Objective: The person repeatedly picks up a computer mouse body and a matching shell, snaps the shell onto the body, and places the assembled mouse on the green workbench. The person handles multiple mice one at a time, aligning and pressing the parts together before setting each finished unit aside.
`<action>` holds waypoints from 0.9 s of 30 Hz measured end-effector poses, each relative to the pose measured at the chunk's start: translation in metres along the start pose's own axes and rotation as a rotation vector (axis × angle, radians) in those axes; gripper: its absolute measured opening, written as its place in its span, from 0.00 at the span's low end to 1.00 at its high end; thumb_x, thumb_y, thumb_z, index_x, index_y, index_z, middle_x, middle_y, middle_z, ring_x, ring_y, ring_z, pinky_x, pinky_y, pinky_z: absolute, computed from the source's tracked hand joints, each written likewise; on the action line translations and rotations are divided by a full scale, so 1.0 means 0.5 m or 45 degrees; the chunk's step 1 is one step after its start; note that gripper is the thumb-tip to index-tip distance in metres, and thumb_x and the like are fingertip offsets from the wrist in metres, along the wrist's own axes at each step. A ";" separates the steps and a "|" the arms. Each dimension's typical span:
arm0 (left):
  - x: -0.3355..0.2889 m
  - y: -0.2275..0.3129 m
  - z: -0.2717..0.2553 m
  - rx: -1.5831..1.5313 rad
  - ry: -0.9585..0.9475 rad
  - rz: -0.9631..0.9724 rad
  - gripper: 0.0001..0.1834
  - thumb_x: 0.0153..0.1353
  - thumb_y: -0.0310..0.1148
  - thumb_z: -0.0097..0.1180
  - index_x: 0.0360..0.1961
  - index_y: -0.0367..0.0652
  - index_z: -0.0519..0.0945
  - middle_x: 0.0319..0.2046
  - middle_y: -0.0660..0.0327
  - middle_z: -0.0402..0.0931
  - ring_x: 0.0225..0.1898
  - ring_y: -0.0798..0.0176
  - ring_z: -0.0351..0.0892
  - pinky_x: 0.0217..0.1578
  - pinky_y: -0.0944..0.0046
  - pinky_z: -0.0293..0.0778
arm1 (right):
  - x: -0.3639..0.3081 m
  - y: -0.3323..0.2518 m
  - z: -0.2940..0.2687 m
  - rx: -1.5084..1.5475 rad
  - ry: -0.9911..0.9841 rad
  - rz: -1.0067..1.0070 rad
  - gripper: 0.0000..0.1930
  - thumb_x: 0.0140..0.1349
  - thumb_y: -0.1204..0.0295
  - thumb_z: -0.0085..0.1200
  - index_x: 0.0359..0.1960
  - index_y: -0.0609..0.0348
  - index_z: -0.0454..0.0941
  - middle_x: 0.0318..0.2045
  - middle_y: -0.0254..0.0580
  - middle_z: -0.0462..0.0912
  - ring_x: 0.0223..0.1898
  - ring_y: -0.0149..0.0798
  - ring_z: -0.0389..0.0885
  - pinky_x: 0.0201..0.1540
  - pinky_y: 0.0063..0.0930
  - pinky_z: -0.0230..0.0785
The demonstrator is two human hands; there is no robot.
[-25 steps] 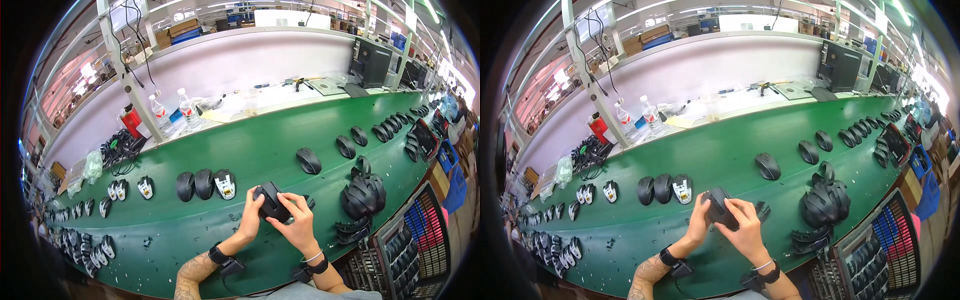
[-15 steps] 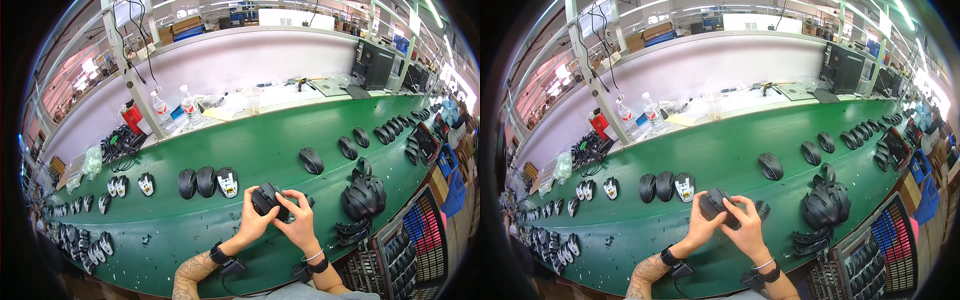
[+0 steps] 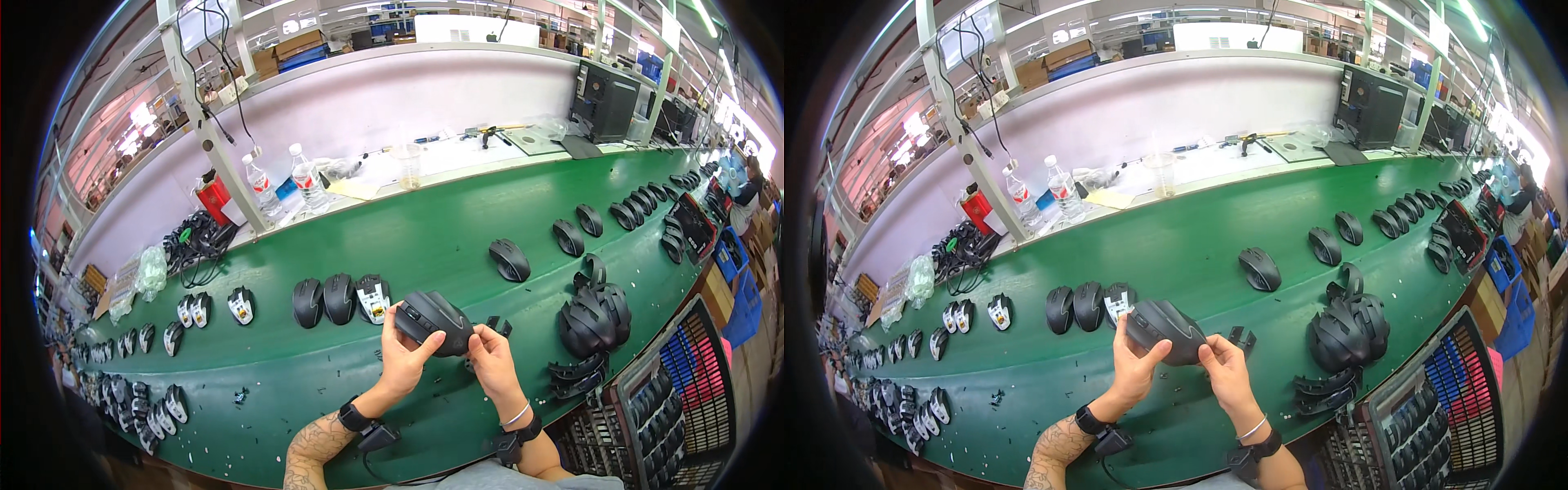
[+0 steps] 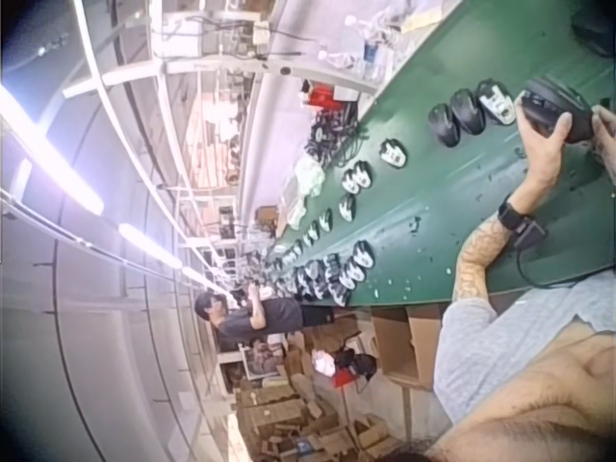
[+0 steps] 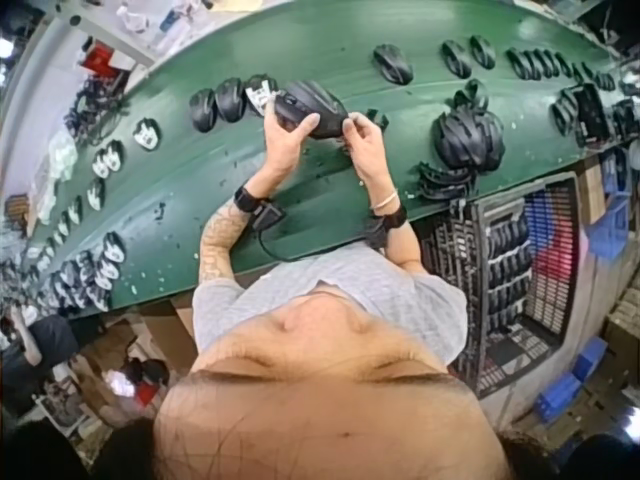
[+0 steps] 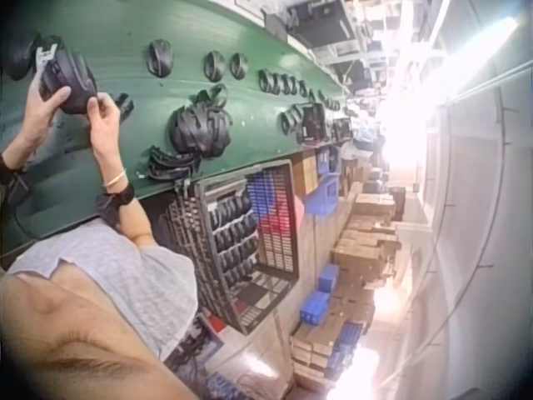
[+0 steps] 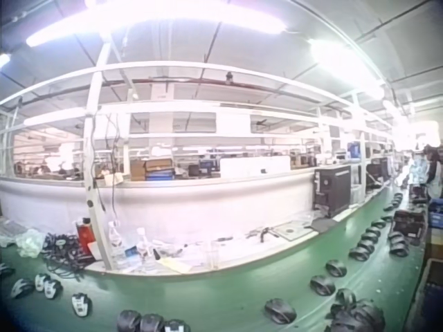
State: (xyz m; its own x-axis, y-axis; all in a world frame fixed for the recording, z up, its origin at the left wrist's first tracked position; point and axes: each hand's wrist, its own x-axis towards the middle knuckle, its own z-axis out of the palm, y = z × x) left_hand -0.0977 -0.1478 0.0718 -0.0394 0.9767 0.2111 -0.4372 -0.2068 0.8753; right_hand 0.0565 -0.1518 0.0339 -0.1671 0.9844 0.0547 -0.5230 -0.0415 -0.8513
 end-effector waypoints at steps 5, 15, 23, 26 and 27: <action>-0.004 0.009 0.006 0.035 -0.013 0.026 0.33 0.50 0.20 0.65 0.54 0.38 0.59 0.47 0.57 0.71 0.49 0.65 0.74 0.51 0.63 0.72 | 0.004 0.022 -0.005 0.053 -0.004 -0.086 0.12 0.63 0.64 0.56 0.35 0.62 0.74 0.33 0.33 0.80 0.34 0.24 0.76 0.41 0.20 0.69; 0.045 0.004 -0.071 0.043 0.092 -0.350 0.17 0.67 0.44 0.48 0.38 0.40 0.78 0.33 0.61 0.80 0.35 0.67 0.81 0.37 0.64 0.78 | 0.013 0.013 -0.027 -0.073 -0.048 0.024 0.11 0.65 0.66 0.55 0.33 0.62 0.76 0.31 0.33 0.80 0.32 0.25 0.76 0.39 0.20 0.69; 0.048 0.025 -0.052 -0.206 0.209 -0.789 0.20 0.65 0.46 0.51 0.42 0.37 0.77 0.38 0.59 0.79 0.38 0.62 0.80 0.42 0.59 0.77 | 0.017 -0.002 -0.022 0.246 0.081 0.277 0.15 0.67 0.60 0.50 0.35 0.62 0.77 0.31 0.35 0.81 0.31 0.28 0.76 0.37 0.23 0.70; 0.034 0.024 -0.037 -0.115 0.048 -0.790 0.19 0.65 0.43 0.51 0.45 0.37 0.76 0.42 0.58 0.78 0.39 0.61 0.80 0.44 0.59 0.77 | 0.021 0.014 -0.045 0.438 0.099 0.381 0.17 0.66 0.58 0.50 0.35 0.62 0.78 0.29 0.35 0.80 0.31 0.29 0.76 0.37 0.23 0.70; 0.029 0.020 -0.028 -0.041 -0.011 -0.760 0.19 0.65 0.42 0.51 0.46 0.37 0.76 0.43 0.58 0.77 0.40 0.61 0.80 0.44 0.60 0.77 | 0.021 0.015 -0.044 0.443 0.127 0.403 0.17 0.66 0.58 0.51 0.34 0.62 0.78 0.29 0.35 0.80 0.30 0.29 0.76 0.37 0.23 0.70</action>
State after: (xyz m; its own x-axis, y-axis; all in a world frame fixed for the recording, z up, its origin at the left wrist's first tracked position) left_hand -0.1151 -0.1349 0.0773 0.2285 0.9230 -0.3096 -0.4089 0.3796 0.8299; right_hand 0.0690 -0.1383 0.0166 -0.2915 0.9250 -0.2437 -0.7110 -0.3799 -0.5917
